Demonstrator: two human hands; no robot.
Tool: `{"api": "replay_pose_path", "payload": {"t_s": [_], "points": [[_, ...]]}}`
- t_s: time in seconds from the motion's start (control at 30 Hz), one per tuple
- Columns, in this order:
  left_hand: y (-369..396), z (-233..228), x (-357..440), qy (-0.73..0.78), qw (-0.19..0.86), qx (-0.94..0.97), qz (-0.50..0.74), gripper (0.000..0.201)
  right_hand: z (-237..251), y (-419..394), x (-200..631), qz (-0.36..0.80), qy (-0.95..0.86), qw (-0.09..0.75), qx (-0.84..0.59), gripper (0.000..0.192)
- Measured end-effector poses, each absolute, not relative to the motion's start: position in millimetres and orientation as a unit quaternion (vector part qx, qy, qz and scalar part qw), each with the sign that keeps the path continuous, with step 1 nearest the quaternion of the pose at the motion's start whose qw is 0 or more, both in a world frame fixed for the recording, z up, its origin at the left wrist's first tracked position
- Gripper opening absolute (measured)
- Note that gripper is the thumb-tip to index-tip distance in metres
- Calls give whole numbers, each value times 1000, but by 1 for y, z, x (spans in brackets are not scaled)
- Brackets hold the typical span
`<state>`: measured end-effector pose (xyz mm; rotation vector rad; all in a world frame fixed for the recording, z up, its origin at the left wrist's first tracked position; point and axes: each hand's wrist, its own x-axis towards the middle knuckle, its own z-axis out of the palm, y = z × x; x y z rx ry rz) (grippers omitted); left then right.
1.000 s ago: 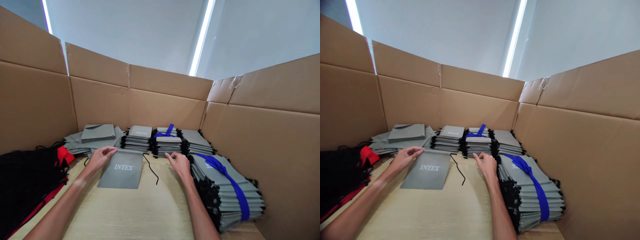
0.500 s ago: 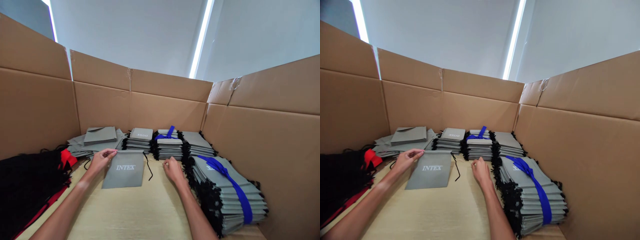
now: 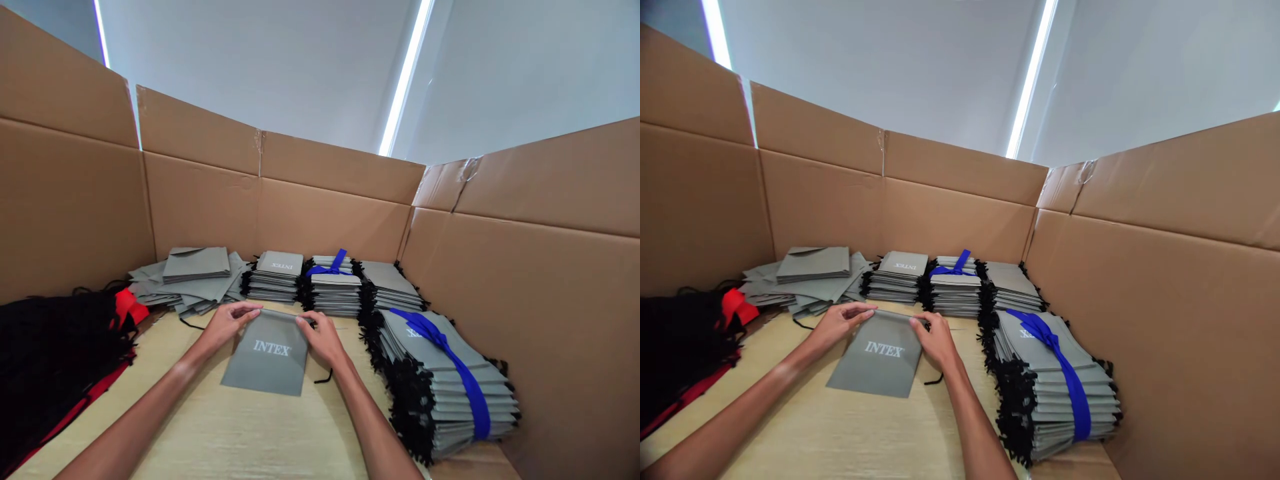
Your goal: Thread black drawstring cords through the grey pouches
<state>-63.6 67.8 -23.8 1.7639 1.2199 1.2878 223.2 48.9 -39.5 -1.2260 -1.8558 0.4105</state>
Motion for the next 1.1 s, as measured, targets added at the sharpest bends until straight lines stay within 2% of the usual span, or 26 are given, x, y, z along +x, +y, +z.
{"api": "replay_pose_path", "payload": {"t_s": [0.17, 0.37, 0.6, 0.73, 0.93, 1.1], "points": [[76, -29, -71, 474, 290, 644, 525, 78, -40, 44, 218, 153, -736, 432, -498, 18], [88, -33, -92, 491, 255, 626, 550, 89, -38, 42, 226, 143, -736, 444, -489, 16], [87, -30, -102, 528, 221, 622, 535, 82, -35, 41, 227, 148, -736, 444, -489, 18], [70, -23, -89, 495, 270, 678, 472, 81, -33, 40, 226, 153, -736, 442, -489, 18], [52, -19, -57, 439, 287, 741, 419, 58, -34, 37, 224, 201, -740, 438, -470, 21], [55, -20, -56, 438, 259, 743, 435, 54, -40, 44, 229, 232, -724, 433, -484, 29]]}}
